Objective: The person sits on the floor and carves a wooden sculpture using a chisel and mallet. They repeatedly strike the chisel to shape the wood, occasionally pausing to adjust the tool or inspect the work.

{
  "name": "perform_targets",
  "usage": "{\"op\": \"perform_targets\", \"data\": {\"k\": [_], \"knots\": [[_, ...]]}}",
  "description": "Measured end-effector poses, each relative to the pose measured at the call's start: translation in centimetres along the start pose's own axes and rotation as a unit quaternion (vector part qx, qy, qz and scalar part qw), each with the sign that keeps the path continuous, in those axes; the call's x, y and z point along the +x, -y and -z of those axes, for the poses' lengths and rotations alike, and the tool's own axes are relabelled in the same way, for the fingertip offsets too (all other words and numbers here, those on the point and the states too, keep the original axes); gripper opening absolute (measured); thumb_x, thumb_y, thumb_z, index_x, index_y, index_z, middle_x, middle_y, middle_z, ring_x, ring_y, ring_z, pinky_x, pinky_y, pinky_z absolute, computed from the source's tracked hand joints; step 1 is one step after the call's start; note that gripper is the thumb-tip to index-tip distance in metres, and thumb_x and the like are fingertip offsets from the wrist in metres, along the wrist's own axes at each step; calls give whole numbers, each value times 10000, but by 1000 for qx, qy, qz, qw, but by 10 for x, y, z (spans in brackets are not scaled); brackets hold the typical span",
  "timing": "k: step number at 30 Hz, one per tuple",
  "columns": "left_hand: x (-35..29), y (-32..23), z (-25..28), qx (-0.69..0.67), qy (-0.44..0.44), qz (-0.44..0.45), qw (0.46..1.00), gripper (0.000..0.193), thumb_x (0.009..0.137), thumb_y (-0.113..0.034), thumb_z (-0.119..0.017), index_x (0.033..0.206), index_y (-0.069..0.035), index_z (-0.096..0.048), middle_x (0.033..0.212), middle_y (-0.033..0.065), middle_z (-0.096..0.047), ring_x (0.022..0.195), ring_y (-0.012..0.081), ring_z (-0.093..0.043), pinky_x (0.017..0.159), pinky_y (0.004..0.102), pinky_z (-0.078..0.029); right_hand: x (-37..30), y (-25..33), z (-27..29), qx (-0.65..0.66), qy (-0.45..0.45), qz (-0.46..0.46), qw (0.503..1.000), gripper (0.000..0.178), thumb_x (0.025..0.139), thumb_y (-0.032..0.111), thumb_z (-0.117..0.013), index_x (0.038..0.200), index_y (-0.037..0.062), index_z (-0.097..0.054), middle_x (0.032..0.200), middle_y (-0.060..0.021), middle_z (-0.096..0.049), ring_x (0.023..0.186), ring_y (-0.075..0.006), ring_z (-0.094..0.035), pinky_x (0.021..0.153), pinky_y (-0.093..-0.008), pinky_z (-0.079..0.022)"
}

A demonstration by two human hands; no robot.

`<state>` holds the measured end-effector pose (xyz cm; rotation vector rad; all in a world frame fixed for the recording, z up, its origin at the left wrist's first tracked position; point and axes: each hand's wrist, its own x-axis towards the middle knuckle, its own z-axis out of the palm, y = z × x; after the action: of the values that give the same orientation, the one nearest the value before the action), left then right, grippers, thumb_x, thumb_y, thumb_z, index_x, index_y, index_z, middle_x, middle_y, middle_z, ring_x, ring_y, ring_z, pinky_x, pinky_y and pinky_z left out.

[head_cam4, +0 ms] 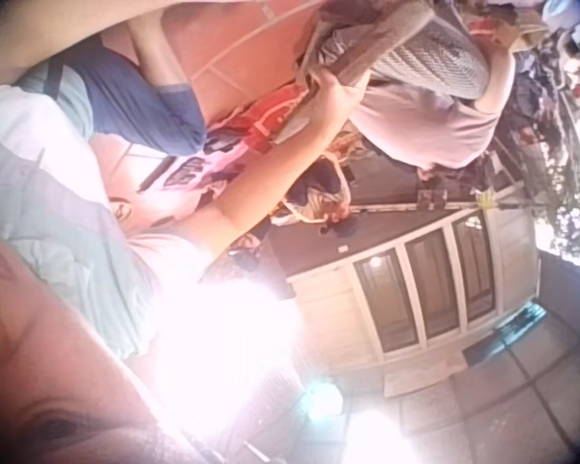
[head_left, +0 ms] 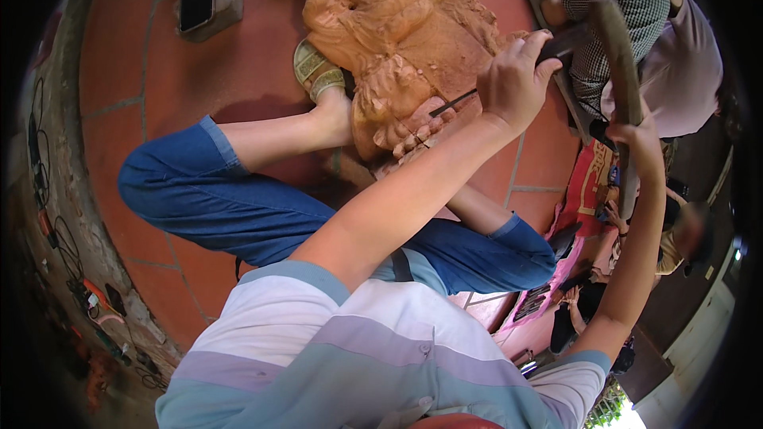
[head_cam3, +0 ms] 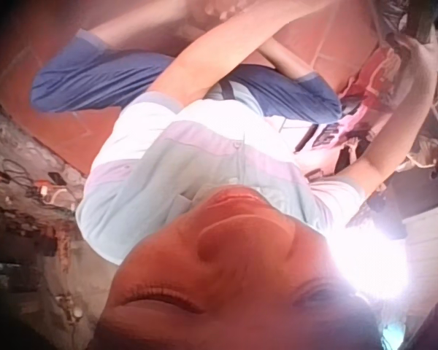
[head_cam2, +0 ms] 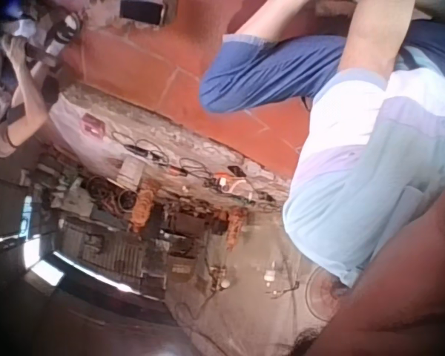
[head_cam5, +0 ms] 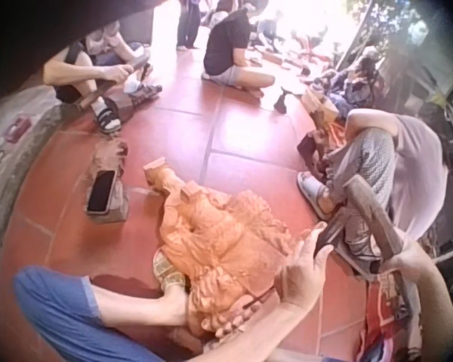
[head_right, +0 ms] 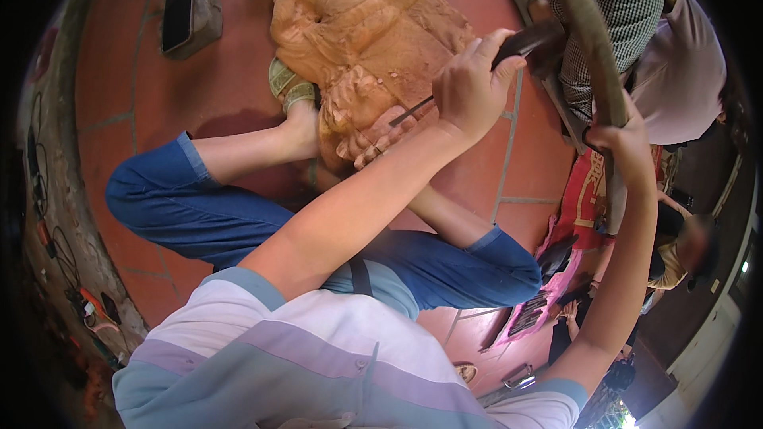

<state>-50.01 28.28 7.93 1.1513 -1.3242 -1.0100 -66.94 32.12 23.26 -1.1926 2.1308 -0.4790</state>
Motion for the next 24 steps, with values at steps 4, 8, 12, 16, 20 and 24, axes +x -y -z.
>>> {"op": "perform_targets", "data": {"k": [4, 8, 12, 16, 20, 24], "knots": [[11, 6, -4, 22, 3, 46, 999, 319, 871, -348, -609, 1126, -159, -582, 892, 75, -640, 818, 324, -629, 674, 428, -489, 21, 0, 4, 165, -38, -111, 979, 314, 632, 8, -604, 940, 41, -554, 688, -14, -530, 586, -99, -499, 536, -226, -391], [9, 17, -7, 44, -13, 31, 998, 329, 873, -368, -604, 1121, -156, -569, 852, 80, -613, 789, 313, -622, 653, 421, -489, 23, 8, 0, -47, 78, -58, 994, 226, 648, 6, -593, 868, 21, -540, 634, -27, -518, 539, -114, -498, 505, -239, -398], [7, 7, 4, 33, -4, 28, 999, 339, 866, -350, -615, 1138, -154, -567, 874, 78, -624, 803, 312, -627, 667, 413, -496, 35, 0, 8, 109, -10, -90, 990, 379, 621, -29, -585, 995, 10, -543, 635, -39, -516, 539, -115, -495, 503, -260, -402], [4, 2, 13, 15, -7, -20, 1000, 354, 848, -319, -641, 1153, -152, -574, 889, 70, -638, 803, 297, -637, 660, 396, -502, 9, 12, -12, -13, 58, -9, 998, 309, 612, -2, -611, 912, 34, -548, 695, -17, -530, 581, -106, -498, 551, -247, -403], [0, -2, 7, 0, 15, -47, 999, 342, 844, -306, -652, 1149, -168, -585, 879, 53, -646, 770, 266, -648, 615, 370, -503, 3, 9, -9, 20, -14, -29, 999, 275, 618, 5, -625, 877, 47, -543, 708, -7, -531, 591, -102, -501, 559, -245, -397], [3, 3, -1, 8, -2, -45, 999, 354, 842, -304, -656, 1158, -166, -580, 867, 54, -641, 762, 269, -645, 612, 373, -501, 3, 6, 1, 44, -31, -27, 998, 283, 625, 21, -635, 893, 45, -548, 708, -16, -532, 591, -109, -505, 558, -249, -401]]}}
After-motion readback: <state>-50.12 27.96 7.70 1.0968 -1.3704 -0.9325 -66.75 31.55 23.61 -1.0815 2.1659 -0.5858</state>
